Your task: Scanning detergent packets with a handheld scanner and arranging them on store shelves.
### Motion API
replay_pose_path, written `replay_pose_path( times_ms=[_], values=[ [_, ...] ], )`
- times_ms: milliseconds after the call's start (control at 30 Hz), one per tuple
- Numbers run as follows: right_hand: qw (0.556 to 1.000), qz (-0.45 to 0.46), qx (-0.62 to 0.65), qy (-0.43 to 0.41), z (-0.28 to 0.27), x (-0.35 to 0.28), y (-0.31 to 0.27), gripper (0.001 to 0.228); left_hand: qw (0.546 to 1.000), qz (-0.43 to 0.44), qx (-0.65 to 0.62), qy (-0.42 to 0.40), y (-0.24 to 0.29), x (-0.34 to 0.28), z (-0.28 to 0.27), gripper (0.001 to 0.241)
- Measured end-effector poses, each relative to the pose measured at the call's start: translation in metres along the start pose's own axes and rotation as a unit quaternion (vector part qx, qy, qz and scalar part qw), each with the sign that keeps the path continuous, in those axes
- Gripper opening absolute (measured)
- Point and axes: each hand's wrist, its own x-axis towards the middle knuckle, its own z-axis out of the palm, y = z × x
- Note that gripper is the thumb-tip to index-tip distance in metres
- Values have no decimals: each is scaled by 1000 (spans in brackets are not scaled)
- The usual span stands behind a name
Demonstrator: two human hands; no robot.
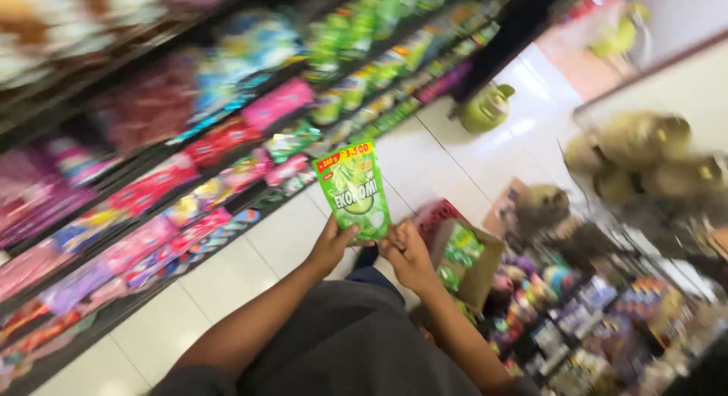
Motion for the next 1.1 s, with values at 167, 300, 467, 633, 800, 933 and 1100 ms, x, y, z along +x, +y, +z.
replay_pose_path(
  times_ms=[167, 300, 467, 633, 800, 933, 1100],
  values=[
    [997, 12, 21, -73, 84, 0, -7, 32, 993, 67, -98, 28, 60, -83, -43, 58],
    [989, -55, -137, -4, 146, -1, -3, 25, 982, 131, -129, 48, 81, -139, -70, 83],
    [982, -16, -172, -81, 196, 6, 3, 17, 972, 182, -97, 112, 101, -192, -93, 96],
    [971, 81, -140, -173, 231, 9, 10, 18, 970, 174, 7, 171, 133, -228, -108, 91],
    [972, 75, -151, -163, 248, 21, 5, 17, 970, 133, 23, 202, 159, -244, -109, 83],
    [970, 64, -140, -189, 255, 32, 1, 14, 967, 150, -29, 203, 157, -244, -111, 78],
    [973, 40, -146, -174, 255, 50, -9, 12, 964, 104, -152, 190, 155, -232, -110, 65]
  ],
)
